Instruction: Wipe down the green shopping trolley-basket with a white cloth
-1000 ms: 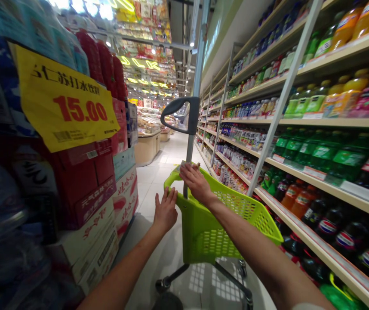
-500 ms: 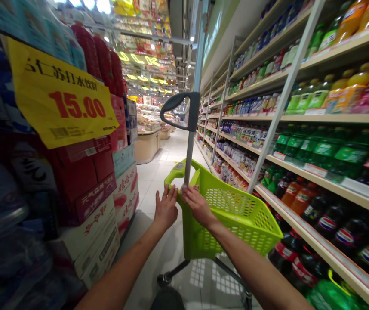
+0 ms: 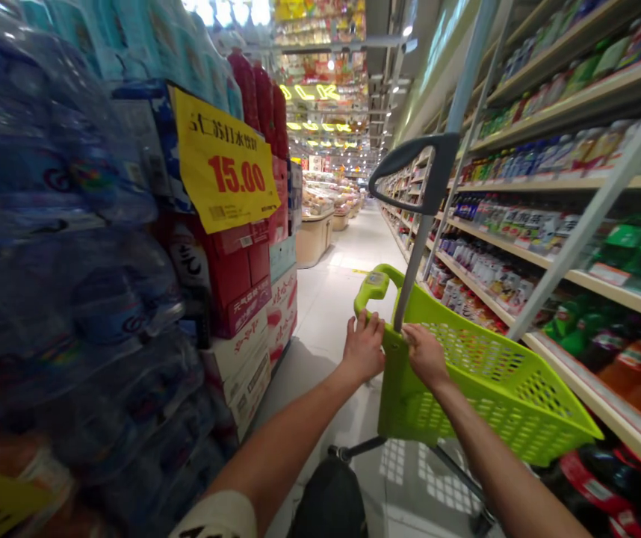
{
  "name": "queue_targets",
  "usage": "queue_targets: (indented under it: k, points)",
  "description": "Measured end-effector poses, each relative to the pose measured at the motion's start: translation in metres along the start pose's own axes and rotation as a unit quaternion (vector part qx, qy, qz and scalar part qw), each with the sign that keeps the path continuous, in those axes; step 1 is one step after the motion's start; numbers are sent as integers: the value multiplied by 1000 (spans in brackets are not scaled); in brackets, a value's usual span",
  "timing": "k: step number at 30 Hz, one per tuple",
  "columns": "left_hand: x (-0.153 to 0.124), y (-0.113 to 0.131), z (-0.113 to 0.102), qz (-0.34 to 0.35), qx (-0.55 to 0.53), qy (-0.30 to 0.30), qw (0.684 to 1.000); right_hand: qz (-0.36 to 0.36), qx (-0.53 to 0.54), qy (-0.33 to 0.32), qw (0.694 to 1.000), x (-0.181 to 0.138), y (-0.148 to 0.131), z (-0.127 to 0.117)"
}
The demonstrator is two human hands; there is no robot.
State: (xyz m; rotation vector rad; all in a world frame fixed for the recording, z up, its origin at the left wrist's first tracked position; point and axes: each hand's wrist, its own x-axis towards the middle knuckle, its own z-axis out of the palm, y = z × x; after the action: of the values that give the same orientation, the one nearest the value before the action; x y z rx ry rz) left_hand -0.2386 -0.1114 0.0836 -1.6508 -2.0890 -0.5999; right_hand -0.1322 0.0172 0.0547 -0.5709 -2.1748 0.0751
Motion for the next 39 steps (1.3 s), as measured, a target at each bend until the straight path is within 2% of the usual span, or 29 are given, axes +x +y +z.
queue_targets:
  k: [6,10,14,17,20,27,31,35,39]
  points:
    - [-5,24,-7,44,-28,16,998,-1,-32,59,998,-36,2,-23]
    - [5,16,-14,73,-76,7,994,-6,-37,77,996,-59,1,-45]
    - [16,11,-13,82,-110,-17,990,4,-7,97,995,-69,-18,-54]
    - [18,21,-9,63,-113,-9,992,-6,14,90,996,-70,-34,-48]
    - [16,34,-7,46,-114,3,992,6,3,102,995,-66,-39,-46]
    - [2,69,-9,32,-109,21,993,-8,-18,113,993,-51,-26,-82]
    - [-8,88,-12,33,-130,20,991,-25,-43,83,995,-46,-13,-95]
    - [-4,77,-16,85,-168,-4,982,8,-46,43,998,-51,4,-111]
    - [6,64,-11,120,-173,-23,977,102,-45,22,994,-50,5,-127]
